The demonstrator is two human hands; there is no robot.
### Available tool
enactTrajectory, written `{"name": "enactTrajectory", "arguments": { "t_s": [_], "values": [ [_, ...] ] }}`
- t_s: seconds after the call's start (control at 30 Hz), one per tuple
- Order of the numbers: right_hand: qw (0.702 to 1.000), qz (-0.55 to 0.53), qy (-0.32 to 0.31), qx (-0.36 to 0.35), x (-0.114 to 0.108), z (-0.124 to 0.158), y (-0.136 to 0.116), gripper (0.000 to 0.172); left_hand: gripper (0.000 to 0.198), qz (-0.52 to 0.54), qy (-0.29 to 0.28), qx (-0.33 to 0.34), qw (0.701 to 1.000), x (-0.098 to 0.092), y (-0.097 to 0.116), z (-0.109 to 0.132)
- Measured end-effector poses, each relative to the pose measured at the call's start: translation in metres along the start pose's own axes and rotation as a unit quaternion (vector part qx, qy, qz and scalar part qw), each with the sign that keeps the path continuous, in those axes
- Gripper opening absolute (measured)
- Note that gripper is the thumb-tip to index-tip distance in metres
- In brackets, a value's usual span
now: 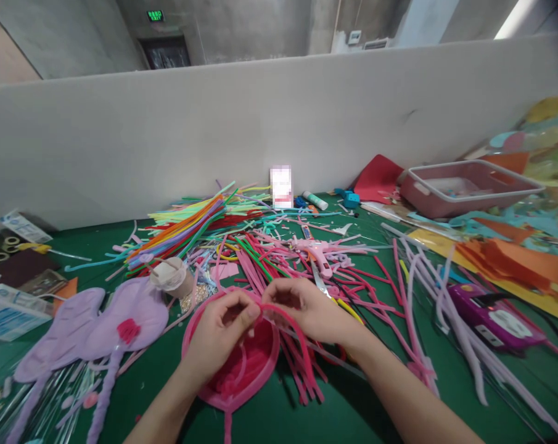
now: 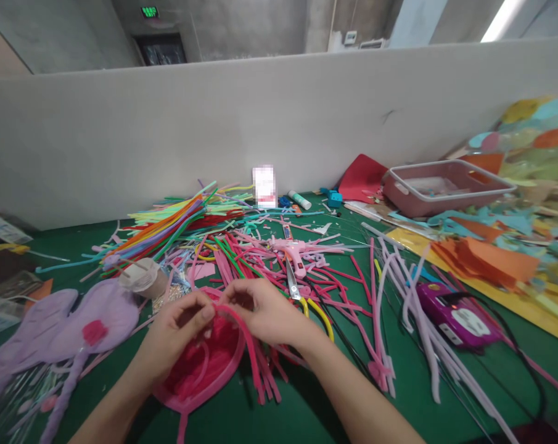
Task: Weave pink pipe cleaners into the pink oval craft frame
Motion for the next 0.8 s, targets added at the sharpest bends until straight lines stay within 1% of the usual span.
{"name": "enactTrajectory", "arguments": {
  "t_s": [0.03,0.1,0.17,0.23,0.3,0.37,0.47,0.53,0.63,0.7,0.8],
  "values": [
    [0.999,-0.025,0.022,-0.004,-0.001,-0.001,0.001,0.021,0.027,0.041,0.043,0.002,0.998,0.0,-0.002,-0.001],
    [0.996,-0.061,0.06,-0.013,-0.001,-0.003,0.004,0.024,0.025,0.122,0.118,0.013,0.985,0.0,-0.007,-0.002],
    [0.993,-0.08,0.085,-0.014,0.004,-0.006,0.01,0.024,0.025,0.189,0.159,0.022,0.969,0.001,-0.011,-0.003],
    [0.991,-0.085,0.1,-0.008,0.01,-0.01,0.018,0.024,0.027,0.229,0.174,0.021,0.957,0.002,-0.014,-0.005],
    [0.991,-0.051,0.127,-0.012,0.013,-0.013,0.024,0.021,0.028,0.248,0.172,0.012,0.953,0.003,-0.017,-0.006],
    [0.987,-0.009,0.157,-0.025,0.014,-0.015,0.026,0.017,0.027,0.243,0.162,0.001,0.956,0.004,-0.019,-0.006],
    [0.983,0.012,0.179,-0.045,0.011,-0.014,0.026,0.014,0.027,0.187,0.156,-0.011,0.97,0.004,-0.019,-0.006],
    [0.983,0.029,0.171,-0.059,0.01,-0.012,0.023,0.013,0.025,0.13,0.15,-0.016,0.98,0.002,-0.017,-0.005],
    [0.983,0.083,0.15,-0.073,0.009,-0.009,0.017,0.011,0.022,0.067,0.114,-0.025,0.991,-0.002,-0.013,-0.005],
    [0.982,0.115,0.132,-0.067,0.009,-0.008,0.014,0.011,0.02,0.036,0.086,-0.018,0.995,-0.005,-0.011,-0.006],
    [0.984,0.139,0.1,-0.04,0.008,-0.007,0.014,0.013,0.016,-0.025,0.059,0.013,0.998,-0.01,-0.008,-0.005]
  ]
}}
Point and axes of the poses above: each hand's wrist, its own z-axis away from the middle knuckle, its own x-axis out of the palm, y = z × x, the point moved 4 cm from there along -z, towards the middle knuckle, and after that the axes turned 5 degrees about -y, right-handed, at the moved point
